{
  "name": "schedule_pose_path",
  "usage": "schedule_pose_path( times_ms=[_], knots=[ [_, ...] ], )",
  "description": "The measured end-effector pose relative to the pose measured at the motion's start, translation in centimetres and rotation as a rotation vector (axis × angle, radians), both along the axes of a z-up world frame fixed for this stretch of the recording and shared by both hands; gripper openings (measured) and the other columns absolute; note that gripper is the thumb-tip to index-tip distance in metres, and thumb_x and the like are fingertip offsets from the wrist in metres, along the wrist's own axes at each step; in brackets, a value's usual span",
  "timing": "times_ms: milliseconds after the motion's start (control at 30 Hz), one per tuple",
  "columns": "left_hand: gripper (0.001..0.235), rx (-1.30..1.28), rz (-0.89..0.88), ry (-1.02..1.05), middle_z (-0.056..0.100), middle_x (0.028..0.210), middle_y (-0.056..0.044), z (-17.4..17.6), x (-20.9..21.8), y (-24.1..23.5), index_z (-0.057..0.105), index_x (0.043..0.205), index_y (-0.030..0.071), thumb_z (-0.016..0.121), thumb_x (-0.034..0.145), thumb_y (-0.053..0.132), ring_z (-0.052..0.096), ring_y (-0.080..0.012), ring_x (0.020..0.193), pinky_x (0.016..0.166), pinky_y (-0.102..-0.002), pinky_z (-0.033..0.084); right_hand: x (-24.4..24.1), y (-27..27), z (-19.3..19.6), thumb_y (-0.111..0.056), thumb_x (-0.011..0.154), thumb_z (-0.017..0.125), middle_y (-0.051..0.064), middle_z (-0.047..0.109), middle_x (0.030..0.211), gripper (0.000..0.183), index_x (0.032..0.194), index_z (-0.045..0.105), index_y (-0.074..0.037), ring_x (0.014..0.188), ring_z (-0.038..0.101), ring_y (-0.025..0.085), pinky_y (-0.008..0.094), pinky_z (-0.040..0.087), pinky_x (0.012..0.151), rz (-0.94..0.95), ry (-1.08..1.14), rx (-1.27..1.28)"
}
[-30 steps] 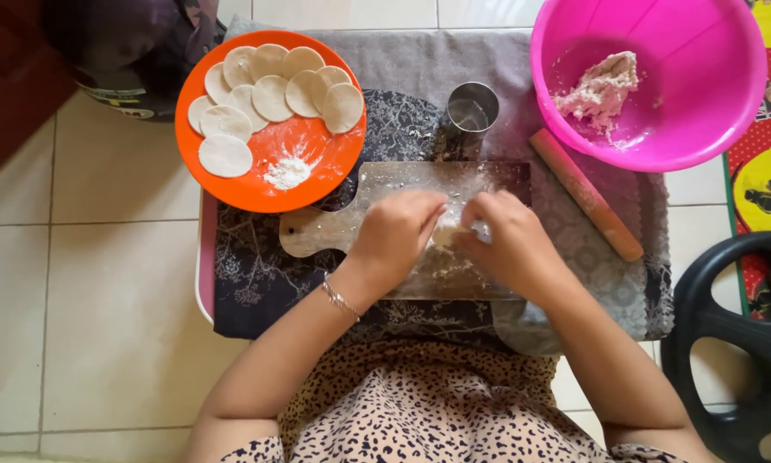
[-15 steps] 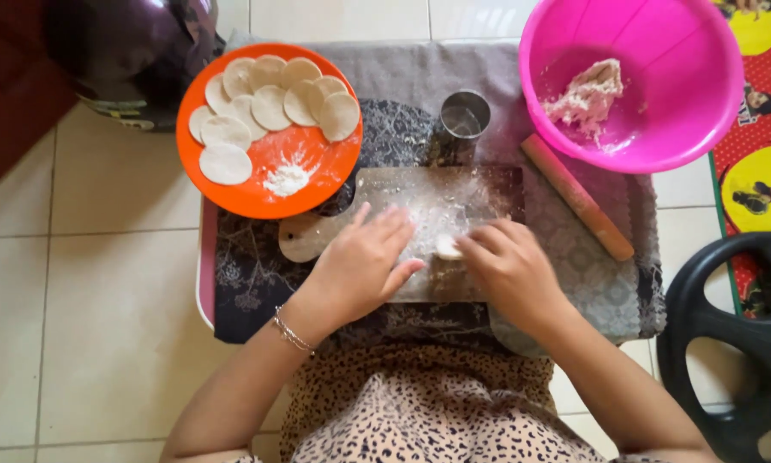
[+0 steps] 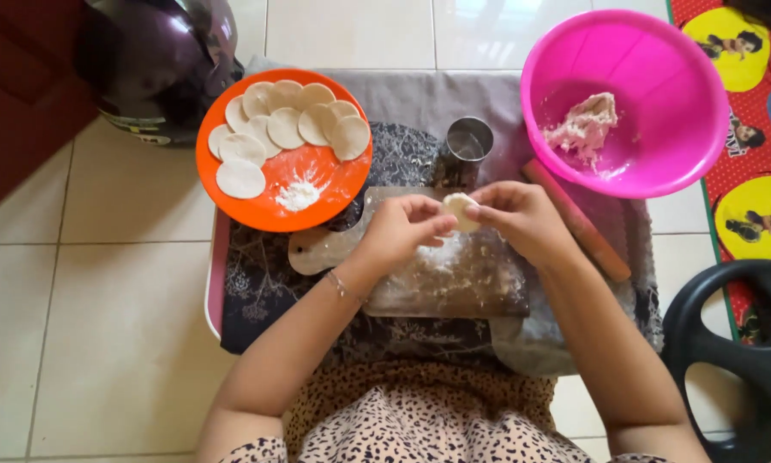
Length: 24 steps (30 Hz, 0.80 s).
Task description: The person is rolling out small portions of dough and cutting them into circular shapes using a rolling pin and a metal cutter.
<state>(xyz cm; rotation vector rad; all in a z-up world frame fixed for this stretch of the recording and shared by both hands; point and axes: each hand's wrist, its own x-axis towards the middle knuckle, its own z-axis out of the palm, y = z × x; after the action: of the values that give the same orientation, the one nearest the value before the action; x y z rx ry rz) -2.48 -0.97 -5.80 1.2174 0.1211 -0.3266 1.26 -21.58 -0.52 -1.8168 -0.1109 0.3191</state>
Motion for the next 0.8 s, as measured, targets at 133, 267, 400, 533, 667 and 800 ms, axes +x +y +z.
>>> schedule_pose_path(
  times_ms=[133, 267, 400, 533, 667, 800],
  knots=[
    [0.024, 0.010, 0.057, -0.061, 0.076, 0.086, -0.021, 0.5, 1.2, 0.5, 0.071, 0.099, -0.004, 0.079, 0.089, 0.016, 0.077, -0.0274, 0.078, 0.068, -0.037, 0.067, 1.0, 0.5, -0.4, -0.007, 0.074, 0.087, 0.006, 0.069, 0.066, 0.023, 0.095, 0.078, -0.002, 0.059, 0.062, 0.009, 0.023, 0.050, 0.054, 0.056, -0.018, 0.045],
    [0.022, 0.069, 0.079, -0.125, 0.076, 0.086, -0.021, 0.7, 0.9, 0.6, 0.071, 0.102, -0.004, 0.078, 0.089, 0.013, 0.077, -0.0248, 0.077, 0.068, -0.035, 0.067, 1.2, 0.0, -2.0, -0.007, 0.079, 0.083, 0.008, 0.070, 0.059, 0.009, 0.084, 0.077, -0.002, 0.055, 0.062, 0.008, 0.019, 0.047, 0.052, 0.132, -0.010, 0.024],
    [0.035, 0.080, 0.075, -0.121, 0.076, 0.088, -0.013, 3.0, 0.0, 0.4, 0.073, 0.108, -0.001, 0.086, 0.080, 0.015, 0.074, -0.0150, 0.079, 0.071, -0.030, 0.066, 1.0, -0.3, -3.4, -0.006, 0.080, 0.083, 0.006, 0.070, 0.059, 0.008, 0.081, 0.076, -0.003, 0.052, 0.060, 0.005, 0.017, 0.047, 0.050, 0.174, -0.040, 0.023],
    [0.018, 0.222, 0.109, -0.179, 0.076, 0.075, -0.003, 2.2, -0.2, 0.7, 0.078, 0.098, 0.008, 0.082, 0.086, 0.021, 0.069, -0.0041, 0.069, 0.060, -0.022, 0.062, 0.5, -0.2, -3.2, -0.006, 0.081, 0.084, 0.002, 0.069, 0.059, 0.007, 0.081, 0.077, -0.004, 0.057, 0.057, 0.002, 0.016, 0.047, 0.051, 0.210, -0.047, 0.010],
    [0.013, 0.214, 0.120, -0.163, 0.075, 0.071, -0.003, 1.6, -0.1, 0.4, 0.078, 0.096, 0.010, 0.079, 0.089, 0.021, 0.065, -0.0021, 0.066, 0.059, -0.022, 0.060, 0.7, -0.7, -3.8, -0.008, 0.079, 0.087, 0.005, 0.071, 0.063, 0.010, 0.084, 0.079, -0.004, 0.058, 0.059, 0.005, 0.019, 0.050, 0.051, 0.191, -0.115, -0.021],
    [0.062, 0.024, 0.031, -0.197, 0.075, 0.091, -0.010, 2.9, 0.1, 0.6, 0.062, 0.135, 0.009, 0.089, 0.079, 0.015, 0.072, -0.0115, 0.079, 0.071, -0.028, 0.065, 0.9, -0.7, -3.6, -0.007, 0.084, 0.084, 0.005, 0.072, 0.066, 0.008, 0.087, 0.078, -0.003, 0.060, 0.061, 0.003, 0.017, 0.050, 0.053, 0.153, -0.097, 0.040]
  ],
)
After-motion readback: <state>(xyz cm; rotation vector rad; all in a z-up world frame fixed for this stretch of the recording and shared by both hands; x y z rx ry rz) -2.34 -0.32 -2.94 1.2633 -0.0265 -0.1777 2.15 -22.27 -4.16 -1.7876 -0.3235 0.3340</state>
